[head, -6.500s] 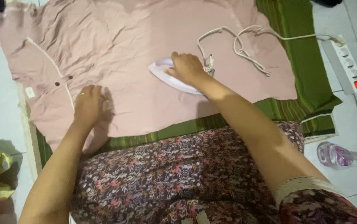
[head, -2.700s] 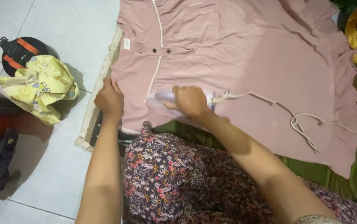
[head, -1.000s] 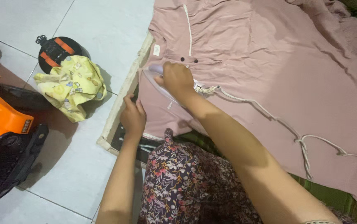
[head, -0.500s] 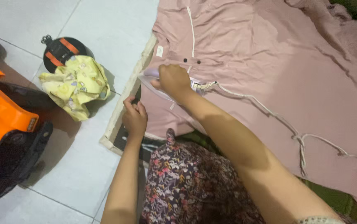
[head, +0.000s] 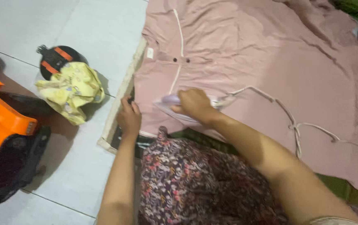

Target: The person irons a pink long-sleeved garment laid out on a green mat. They use a white electric iron to smooth the fabric, repeatedly moving the iron across the body and sleeves while adjusting the garment with their left hand.

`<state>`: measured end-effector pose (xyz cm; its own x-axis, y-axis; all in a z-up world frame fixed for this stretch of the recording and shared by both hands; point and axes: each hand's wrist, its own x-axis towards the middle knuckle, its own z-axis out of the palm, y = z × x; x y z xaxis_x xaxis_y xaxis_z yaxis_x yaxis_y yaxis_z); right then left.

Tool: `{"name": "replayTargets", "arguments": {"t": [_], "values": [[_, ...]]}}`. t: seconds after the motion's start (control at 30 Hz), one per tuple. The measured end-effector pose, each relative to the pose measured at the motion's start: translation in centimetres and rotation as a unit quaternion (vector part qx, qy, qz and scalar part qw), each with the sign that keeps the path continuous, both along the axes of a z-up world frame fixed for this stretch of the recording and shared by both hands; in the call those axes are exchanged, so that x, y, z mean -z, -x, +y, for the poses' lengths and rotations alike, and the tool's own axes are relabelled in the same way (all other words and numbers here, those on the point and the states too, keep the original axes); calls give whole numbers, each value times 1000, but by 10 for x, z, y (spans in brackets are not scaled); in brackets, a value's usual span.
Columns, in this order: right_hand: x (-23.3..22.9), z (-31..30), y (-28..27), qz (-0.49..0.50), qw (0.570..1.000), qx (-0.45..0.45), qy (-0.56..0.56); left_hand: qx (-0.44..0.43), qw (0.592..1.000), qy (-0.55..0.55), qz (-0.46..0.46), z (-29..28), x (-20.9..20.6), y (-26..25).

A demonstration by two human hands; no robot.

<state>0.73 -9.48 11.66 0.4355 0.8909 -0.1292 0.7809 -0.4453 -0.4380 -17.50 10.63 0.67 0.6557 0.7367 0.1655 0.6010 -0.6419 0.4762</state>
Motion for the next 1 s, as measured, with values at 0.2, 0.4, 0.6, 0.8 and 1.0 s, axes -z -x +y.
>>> {"name": "replayTargets", "arguments": {"t": [0.2,0.4,0.6,0.8,1.0], "values": [[-16,-133,-3,7,989,40,146,-54,993,24,103,-25,-38,2],[12,-80,0,-27,992,118,43,-19,994,23,107,-58,-29,22],[16,-74,12,8,996,84,31,8,987,-59,151,-33,-16,41],[3,-161,9,-25,994,-23,107,16,989,-92,119,-30,-7,43],[6,-101,20,8,996,66,58,-18,987,-116,109,-38,0,36]]}}
